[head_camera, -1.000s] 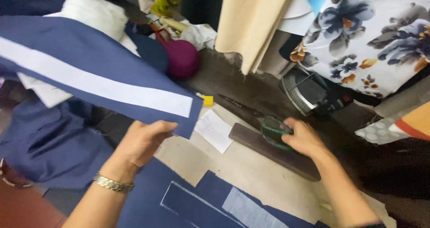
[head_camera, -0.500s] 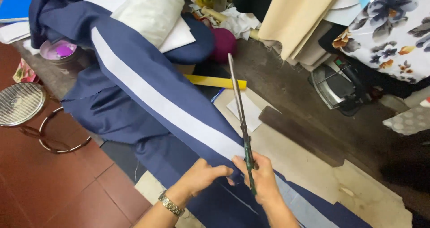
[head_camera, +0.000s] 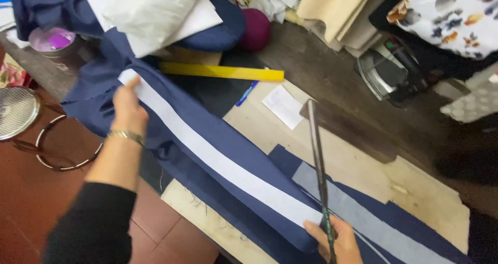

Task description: Cutting out fabric pieces from a larger sheet using tailor's scissors following a pattern.

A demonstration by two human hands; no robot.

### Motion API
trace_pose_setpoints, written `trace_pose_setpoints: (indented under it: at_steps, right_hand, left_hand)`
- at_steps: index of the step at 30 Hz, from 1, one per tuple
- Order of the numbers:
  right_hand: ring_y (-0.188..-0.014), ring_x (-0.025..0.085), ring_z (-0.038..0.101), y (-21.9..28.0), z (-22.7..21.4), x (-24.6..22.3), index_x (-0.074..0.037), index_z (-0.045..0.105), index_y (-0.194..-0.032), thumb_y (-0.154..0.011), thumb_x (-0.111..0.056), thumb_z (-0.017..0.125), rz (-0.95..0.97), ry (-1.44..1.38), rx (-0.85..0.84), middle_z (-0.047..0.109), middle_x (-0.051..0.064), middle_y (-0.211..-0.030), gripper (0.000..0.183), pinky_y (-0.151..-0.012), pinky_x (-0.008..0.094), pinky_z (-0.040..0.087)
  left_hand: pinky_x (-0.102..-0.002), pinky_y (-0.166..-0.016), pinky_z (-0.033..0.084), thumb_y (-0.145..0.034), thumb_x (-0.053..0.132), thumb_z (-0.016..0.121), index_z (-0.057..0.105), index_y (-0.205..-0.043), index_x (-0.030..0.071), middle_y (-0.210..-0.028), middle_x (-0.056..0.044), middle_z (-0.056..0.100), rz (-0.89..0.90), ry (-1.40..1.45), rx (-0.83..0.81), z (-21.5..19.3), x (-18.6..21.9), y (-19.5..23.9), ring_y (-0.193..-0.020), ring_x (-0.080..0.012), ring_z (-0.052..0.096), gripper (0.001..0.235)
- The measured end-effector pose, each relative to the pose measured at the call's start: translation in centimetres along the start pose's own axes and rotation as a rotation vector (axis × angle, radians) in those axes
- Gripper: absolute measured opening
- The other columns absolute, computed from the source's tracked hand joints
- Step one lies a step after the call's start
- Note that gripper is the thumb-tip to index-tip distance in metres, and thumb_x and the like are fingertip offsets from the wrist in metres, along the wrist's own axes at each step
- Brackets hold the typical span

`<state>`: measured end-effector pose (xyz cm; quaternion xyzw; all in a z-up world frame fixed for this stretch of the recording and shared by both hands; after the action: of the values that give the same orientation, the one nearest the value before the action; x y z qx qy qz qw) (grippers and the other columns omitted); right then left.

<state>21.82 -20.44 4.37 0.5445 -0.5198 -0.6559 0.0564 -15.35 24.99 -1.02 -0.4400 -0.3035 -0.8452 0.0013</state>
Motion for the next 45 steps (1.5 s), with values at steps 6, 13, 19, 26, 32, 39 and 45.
trace_pose_setpoints:
  at_steps: [6, 13, 19, 26, 32, 39, 45]
  right_hand:
    - [-0.035, 0.02, 0.018, 3.8, -4.5, -0.5, -0.013, 0.021, -0.07, -0.083, 0.001, 0.071, -0.007, -0.1, 0.177, 0.007, 0.002, -0.06, 0.054, -0.04, 0.033, 0.014]
    - [-0.036, 0.01, 0.018, 1.8, -8.1, 4.7, -0.012, 0.029, -0.066, -0.077, -0.002, 0.075, -0.115, -0.168, 0.05, 0.014, -0.002, -0.057, 0.049, -0.036, 0.029, 0.011]
    - [-0.034, 0.006, 0.023, -0.2, -7.7, 8.6, -0.003, 0.052, -0.074, -0.082, -0.002, 0.075, -0.101, -0.213, -0.039, 0.021, -0.004, -0.057, 0.025, -0.028, 0.026, 0.013]
    - [-0.036, 0.007, 0.022, -0.1, -8.7, 8.1, -0.008, 0.047, -0.066, -0.083, -0.009, 0.077, -0.207, -0.047, -0.177, 0.022, -0.002, -0.05, 0.035, -0.033, 0.028, 0.013]
    - [-0.042, 0.007, 0.027, 0.6, -9.0, 8.2, -0.013, 0.039, -0.062, -0.084, -0.018, 0.077, -0.371, 0.09, -0.349, 0.029, -0.004, -0.048, 0.044, -0.04, 0.027, 0.019]
    - [-0.101, 0.015, 0.067, 1.5, -15.1, 6.0, -0.003, 0.072, -0.097, -0.079, -0.01, 0.071, -0.674, 0.16, -0.275, 0.073, 0.007, -0.104, 0.02, -0.096, 0.03, 0.047]
    - [-0.068, 0.019, 0.071, 1.4, -20.4, 6.4, 0.0, 0.051, -0.13, -0.075, 0.005, 0.069, -0.754, 0.133, -0.145, 0.073, 0.016, -0.076, 0.059, -0.066, 0.023, 0.053]
  left_hand:
    - [-0.027, -0.054, 0.057, -0.065, 0.001, 0.048, 0.05, -0.107, 0.016, -0.09, 0.0, 0.061, 0.502, -0.609, -0.16, 9.2, 7.7, 2.3, -0.074, -0.0116, 0.066, 0.045]
    - [-0.034, -0.057, 0.057, -0.087, 0.022, 0.069, 0.049, -0.114, 0.009, -0.098, -0.007, 0.063, 0.373, -1.144, -0.23, 10.5, 2.1, 4.6, -0.081, -0.0168, 0.067, 0.036]
    - [-0.042, -0.115, 0.022, -0.095, 0.032, 0.061, 0.016, -0.146, -0.011, -0.152, -0.032, 0.023, 0.887, -1.244, -0.41, 1.5, -8.2, 23.2, -0.141, -0.041, 0.026, 0.081]
    - [-0.045, -0.079, 0.061, -0.081, 0.027, 0.054, 0.011, -0.154, 0.041, -0.092, -0.025, 0.067, -0.521, -0.634, -0.409, -7.0, -24.9, 49.0, -0.08, -0.0367, 0.072, 0.085]
    - [-0.021, -0.043, 0.036, -0.083, 0.04, 0.051, 0.024, -0.149, 0.048, -0.154, 0.013, 0.037, -0.563, -0.38, -0.368, -4.3, -28.7, 52.7, -0.091, -0.009, 0.057, 0.072]
    - [-0.03, -0.1, 0.043, -0.088, 0.017, 0.059, 0.068, -0.116, 0.011, -0.119, -0.004, 0.07, 0.508, -0.794, -0.476, 2.8, -19.1, 43.9, -0.113, -0.0138, 0.062, 0.03]
    - [-0.032, -0.104, 0.043, -0.088, 0.007, 0.057, 0.061, -0.123, 0.005, -0.125, -0.01, 0.064, 0.971, -0.747, -0.682, 10.5, -10.7, 48.1, -0.12, -0.0188, 0.059, 0.035]
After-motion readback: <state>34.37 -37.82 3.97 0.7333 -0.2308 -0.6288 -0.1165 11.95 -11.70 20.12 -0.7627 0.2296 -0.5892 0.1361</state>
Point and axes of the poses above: each hand's wrist, its own y-axis away from the middle knuckle, its own z-axis out of the palm, x = y × z, the point moved 9 cm from there along -y, towards the middle knuckle
